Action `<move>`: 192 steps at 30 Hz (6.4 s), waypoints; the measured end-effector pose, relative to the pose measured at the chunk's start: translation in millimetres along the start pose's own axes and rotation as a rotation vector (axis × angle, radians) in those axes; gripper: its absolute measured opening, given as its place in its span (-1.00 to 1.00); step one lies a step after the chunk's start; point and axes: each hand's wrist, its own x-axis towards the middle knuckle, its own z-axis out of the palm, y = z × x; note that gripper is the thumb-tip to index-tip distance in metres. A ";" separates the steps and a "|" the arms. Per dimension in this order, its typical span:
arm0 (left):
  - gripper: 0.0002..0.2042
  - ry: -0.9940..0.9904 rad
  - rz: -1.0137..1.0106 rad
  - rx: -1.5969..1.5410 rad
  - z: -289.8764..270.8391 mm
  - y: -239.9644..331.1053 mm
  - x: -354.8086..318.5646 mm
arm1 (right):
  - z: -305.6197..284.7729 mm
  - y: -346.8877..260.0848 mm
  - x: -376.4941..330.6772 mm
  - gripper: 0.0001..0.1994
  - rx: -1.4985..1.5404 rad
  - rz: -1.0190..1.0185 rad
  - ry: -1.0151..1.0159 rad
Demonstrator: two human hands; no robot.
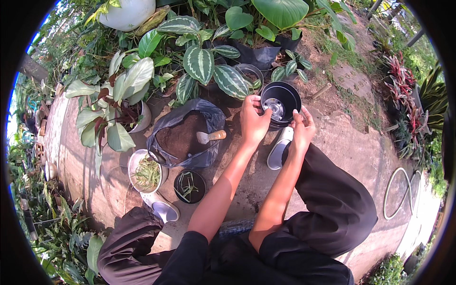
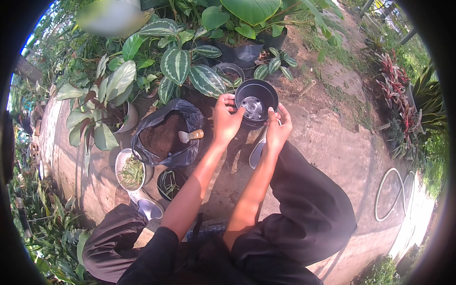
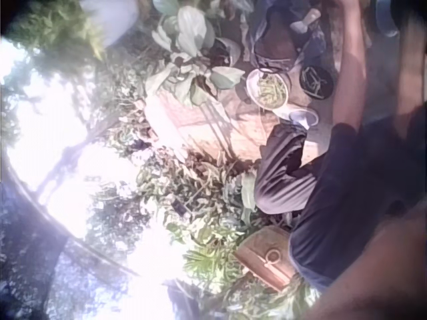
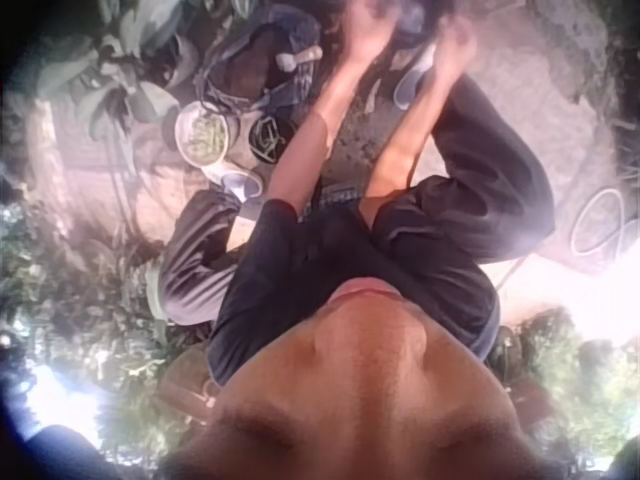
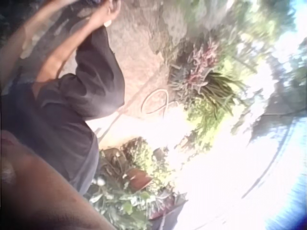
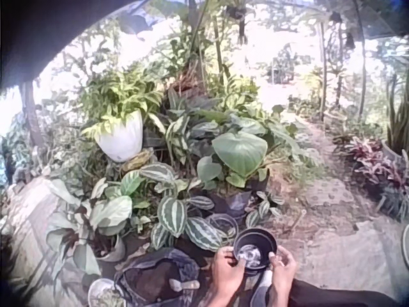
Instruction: The person fills a black plastic pot with soil using a small hand trowel and then places a green plant cutting into the soil, pressing it down by hand.
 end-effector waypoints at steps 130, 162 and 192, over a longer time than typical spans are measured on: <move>-0.81 0.846 -0.438 -0.989 -298.9 -97.9 -179.3 | 156.1 198.2 -178.5 -0.71 -0.883 -0.345 -0.880; -0.53 0.763 -0.324 -0.941 -276.4 -95.0 -169.1 | 158.7 78.7 -153.7 -0.75 -0.600 -0.197 -0.915; -0.60 0.541 -0.238 -0.611 -243.7 -104.6 -113.1 | 155.0 -33.8 -209.4 -0.76 -1.170 -0.606 -0.932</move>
